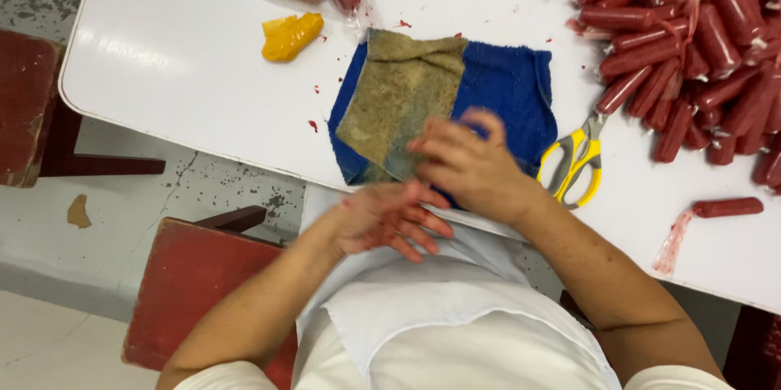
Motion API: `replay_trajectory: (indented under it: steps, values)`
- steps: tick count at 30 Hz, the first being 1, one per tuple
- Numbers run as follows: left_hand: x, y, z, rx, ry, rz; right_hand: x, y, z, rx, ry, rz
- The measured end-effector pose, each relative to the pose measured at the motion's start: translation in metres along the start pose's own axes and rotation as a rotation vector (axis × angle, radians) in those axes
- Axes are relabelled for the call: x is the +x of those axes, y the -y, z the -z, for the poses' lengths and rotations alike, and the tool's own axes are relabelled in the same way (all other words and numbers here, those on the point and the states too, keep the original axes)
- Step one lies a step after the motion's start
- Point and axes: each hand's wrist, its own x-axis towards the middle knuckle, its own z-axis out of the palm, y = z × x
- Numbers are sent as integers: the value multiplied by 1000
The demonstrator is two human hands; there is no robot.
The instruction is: The person sits at a white table and repeatedly picks up long strands of raw sausage. They use their hands to tie knots in the sausage strands to form individual links, then place the finished links onto a pile on the table.
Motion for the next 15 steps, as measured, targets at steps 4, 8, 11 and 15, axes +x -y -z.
replay_trajectory:
  steps: [4,8,11,15]
  values:
    - [11,38,11,-154,-162,-36,-7,6,5,284,284,51]
    - [-14,-6,8,1410,-134,-573,21,17,60,612,422,-13]
    - [-11,-24,-1,1795,-159,-1025,23,14,76,1263,468,-342]
    - [58,30,20,998,-149,-1004,-13,35,34,1805,-76,-914]
